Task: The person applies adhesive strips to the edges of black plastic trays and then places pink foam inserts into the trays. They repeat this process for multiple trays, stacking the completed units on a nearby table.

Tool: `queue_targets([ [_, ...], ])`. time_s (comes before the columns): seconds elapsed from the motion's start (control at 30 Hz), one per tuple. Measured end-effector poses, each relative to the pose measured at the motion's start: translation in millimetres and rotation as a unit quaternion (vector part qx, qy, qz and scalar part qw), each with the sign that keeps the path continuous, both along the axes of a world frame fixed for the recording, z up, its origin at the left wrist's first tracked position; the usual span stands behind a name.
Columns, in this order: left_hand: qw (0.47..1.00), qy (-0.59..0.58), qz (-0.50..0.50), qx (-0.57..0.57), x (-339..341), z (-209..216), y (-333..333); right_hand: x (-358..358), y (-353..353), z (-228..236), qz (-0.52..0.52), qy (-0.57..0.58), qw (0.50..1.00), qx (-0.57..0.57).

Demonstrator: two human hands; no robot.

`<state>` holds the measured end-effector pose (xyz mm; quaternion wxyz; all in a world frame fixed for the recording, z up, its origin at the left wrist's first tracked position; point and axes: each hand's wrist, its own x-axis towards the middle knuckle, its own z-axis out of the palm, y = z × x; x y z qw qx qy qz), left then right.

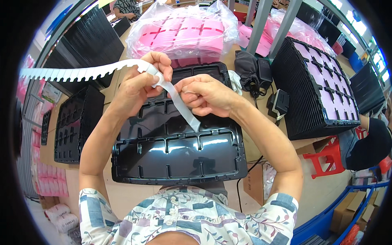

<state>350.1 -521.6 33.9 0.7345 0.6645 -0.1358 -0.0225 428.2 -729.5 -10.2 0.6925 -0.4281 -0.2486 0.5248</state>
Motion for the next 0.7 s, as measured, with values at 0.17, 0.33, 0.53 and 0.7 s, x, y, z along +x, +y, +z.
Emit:
queue_targets([
  [0.17, 0.996, 0.022, 0.02, 0.081, 8.6, -3.3, 5.6, 1.5, -6.7, -3.4, -0.046, -0.1, 0.993, -0.04],
  [0.33, 0.912, -0.069, 0.095, 0.392, 12.1, -11.4, 1.4, 3.0, -4.8, -6.7, -0.106, -0.242, 0.953, -0.148],
  [0.53, 0.918, -0.051, 0.062, 0.388, 36.0, -17.2, -2.1, 1.7, -20.2, -2.0, -0.162, -0.396, 0.871, -0.242],
  [0.7, 0.96, -0.035, 0.041, 0.275, 88.6, -37.3, -13.7, 0.7, -34.6, 2.8, -0.225, -0.549, 0.75, -0.291],
])
